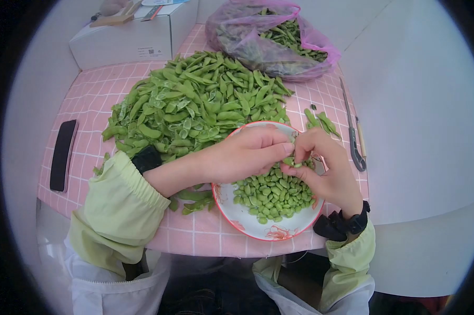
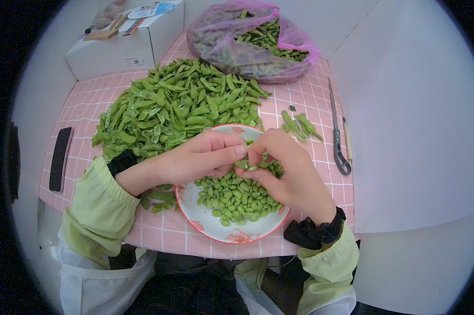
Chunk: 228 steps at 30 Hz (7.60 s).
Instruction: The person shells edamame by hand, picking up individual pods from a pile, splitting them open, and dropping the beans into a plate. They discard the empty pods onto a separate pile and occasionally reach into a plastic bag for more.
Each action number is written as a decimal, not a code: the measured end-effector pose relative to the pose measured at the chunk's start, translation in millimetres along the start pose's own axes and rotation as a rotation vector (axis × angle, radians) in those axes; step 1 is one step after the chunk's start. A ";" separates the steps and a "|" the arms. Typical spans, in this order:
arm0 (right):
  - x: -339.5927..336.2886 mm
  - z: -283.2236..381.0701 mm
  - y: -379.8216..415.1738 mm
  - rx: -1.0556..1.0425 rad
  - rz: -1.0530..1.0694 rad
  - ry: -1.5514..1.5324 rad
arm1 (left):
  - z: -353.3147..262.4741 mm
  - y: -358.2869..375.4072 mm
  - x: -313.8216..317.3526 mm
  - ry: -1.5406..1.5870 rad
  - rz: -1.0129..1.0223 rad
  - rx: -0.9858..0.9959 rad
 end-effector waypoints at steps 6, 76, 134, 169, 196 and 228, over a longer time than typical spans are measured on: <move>-3.3 -2.4 0.0 -0.056 -0.060 0.096 | -4.0 0.1 -0.7 0.030 -0.017 0.020; 0.5 -11.9 3.4 0.257 -0.202 -0.201 | -4.1 0.3 -1.6 -0.276 -0.181 0.187; 9.8 -1.9 4.6 0.222 -0.173 -0.040 | -8.7 3.3 -4.6 -0.311 -0.281 0.012; 15.7 2.4 7.1 0.041 -0.169 0.047 | -6.0 -1.4 -0.6 -0.425 -0.337 0.018; 9.5 1.7 11.1 0.256 -0.176 -0.174 | -5.1 0.2 -1.1 -0.335 -0.265 0.086; 7.9 -13.4 13.1 0.538 -0.130 -0.573 | -17.0 9.6 15.7 -1.099 -0.256 0.548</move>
Point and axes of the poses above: each hand's wrist, its own y-axis away from the middle knuckle, its own x-axis out of the palm, z = x × y, the point moved 2 cm from there along -y, towards the middle knuckle, and after that the axes turned 1 degree about -y, right-handed, at the moved point
